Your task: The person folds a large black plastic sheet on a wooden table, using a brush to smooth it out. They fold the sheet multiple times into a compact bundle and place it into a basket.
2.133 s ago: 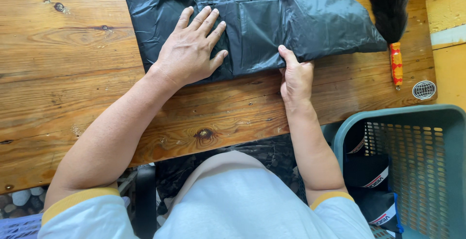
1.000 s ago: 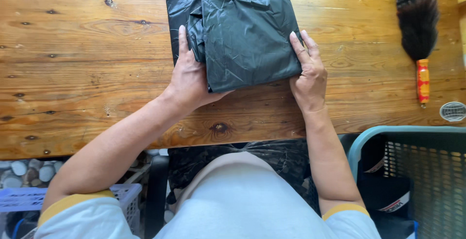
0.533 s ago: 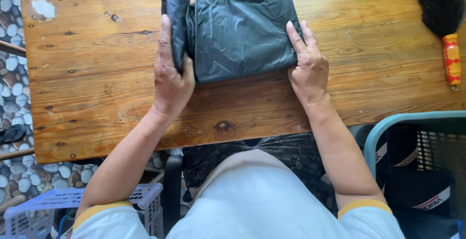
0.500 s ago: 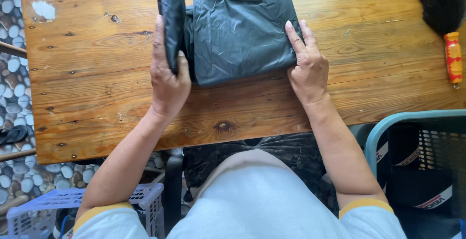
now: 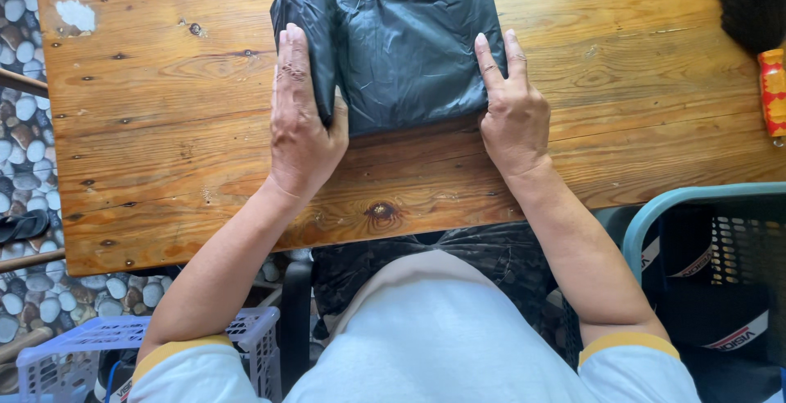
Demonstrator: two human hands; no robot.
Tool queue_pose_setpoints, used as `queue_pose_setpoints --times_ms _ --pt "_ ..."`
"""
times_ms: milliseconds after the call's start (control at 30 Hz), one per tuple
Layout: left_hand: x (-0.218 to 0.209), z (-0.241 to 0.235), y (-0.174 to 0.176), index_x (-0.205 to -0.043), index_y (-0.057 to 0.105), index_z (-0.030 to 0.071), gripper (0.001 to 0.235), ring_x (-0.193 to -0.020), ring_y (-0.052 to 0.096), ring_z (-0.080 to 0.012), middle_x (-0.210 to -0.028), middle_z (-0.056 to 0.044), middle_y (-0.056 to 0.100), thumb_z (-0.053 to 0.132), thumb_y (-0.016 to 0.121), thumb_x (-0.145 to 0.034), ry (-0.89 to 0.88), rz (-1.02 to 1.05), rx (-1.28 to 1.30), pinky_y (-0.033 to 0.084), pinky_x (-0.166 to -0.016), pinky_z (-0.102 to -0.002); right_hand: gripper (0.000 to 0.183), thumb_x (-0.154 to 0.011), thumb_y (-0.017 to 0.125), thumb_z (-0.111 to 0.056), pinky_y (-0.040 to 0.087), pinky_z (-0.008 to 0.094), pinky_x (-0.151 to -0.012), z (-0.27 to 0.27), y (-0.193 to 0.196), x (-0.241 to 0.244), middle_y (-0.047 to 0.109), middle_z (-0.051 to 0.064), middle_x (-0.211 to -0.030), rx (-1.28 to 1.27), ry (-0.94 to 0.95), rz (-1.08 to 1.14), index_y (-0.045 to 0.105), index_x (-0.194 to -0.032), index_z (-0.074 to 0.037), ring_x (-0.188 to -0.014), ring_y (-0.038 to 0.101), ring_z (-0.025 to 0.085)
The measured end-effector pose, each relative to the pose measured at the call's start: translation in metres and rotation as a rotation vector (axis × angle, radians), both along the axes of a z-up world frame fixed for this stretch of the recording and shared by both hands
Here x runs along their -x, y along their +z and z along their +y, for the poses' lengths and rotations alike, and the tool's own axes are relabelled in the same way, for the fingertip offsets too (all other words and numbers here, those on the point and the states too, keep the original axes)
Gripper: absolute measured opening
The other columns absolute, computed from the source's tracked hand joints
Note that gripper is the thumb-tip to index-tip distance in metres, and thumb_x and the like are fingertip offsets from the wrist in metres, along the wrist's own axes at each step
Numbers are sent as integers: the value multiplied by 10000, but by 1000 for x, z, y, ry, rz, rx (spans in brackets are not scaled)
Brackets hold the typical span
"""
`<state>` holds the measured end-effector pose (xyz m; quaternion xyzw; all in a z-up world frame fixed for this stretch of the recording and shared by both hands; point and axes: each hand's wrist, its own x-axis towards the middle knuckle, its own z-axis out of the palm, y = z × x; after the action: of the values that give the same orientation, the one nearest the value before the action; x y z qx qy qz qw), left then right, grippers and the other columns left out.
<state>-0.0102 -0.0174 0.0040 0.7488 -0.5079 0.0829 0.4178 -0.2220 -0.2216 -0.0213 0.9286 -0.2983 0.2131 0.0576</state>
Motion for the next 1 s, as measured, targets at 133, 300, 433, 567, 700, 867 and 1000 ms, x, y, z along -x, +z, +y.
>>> queue_pose_setpoints --times_ms 133,300,433,567,700,867,1000 --pt "4 -4 2 -1628 222 -6 770 -1607 272 -370 -1695 -209 263 136 682 -1028 37 -169 -251 335 -1332 -531 913 -740 492 178 552 396 -522 0 0 0 512 211 -1559 8 5 3 559 -1570 -196 -612 655 313" --pt "7 -14 2 -1627 278 -11 937 -1583 238 -405 -1679 -260 236 239 767 -867 40 -301 -443 309 -1270 -582 922 -731 492 186 565 410 -543 0 3 1 515 228 -1554 -31 14 -4 542 -1576 -178 -666 692 345" --pt "11 -19 2 -1621 311 -3 913 -1550 285 -411 -1654 -272 286 371 764 -922 68 -421 -527 367 -1211 -597 907 -738 493 186 585 433 -584 -1 3 2 513 231 -1553 -46 20 -16 537 -1576 -159 -744 723 380" --pt "15 -26 -3 -1575 432 -9 680 -1503 365 -420 -1608 -277 371 415 556 -1057 88 -471 -478 406 -1143 -640 927 -715 498 176 581 439 -591 0 4 2 510 221 -1559 -42 16 -12 530 -1579 -159 -785 733 391" --pt "16 -30 -9 -1567 453 -13 696 -1493 362 -422 -1602 -275 384 489 498 -1087 99 -506 -517 406 -1126 -633 978 -661 477 173 561 435 -572 -1 3 3 499 231 -1565 -73 27 -30 524 -1581 -154 -757 710 398" --pt "14 -27 10 -1509 539 -21 947 -1461 420 -408 -1554 -272 477 766 321 -1030 19 -391 -483 408 -1082 -628 935 -708 502 156 615 474 -712 -1 6 3 498 227 -1564 -94 26 -27 499 -1590 -155 -949 753 432" --pt "-9 -31 15 -1302 735 53 572 -1238 643 -350 -1344 -190 693 465 372 -1140 -27 -439 -329 496 -799 -475 935 -701 475 180 600 441 -667 -3 4 5 527 221 -1546 -86 41 -60 534 -1569 -161 -951 757 418"
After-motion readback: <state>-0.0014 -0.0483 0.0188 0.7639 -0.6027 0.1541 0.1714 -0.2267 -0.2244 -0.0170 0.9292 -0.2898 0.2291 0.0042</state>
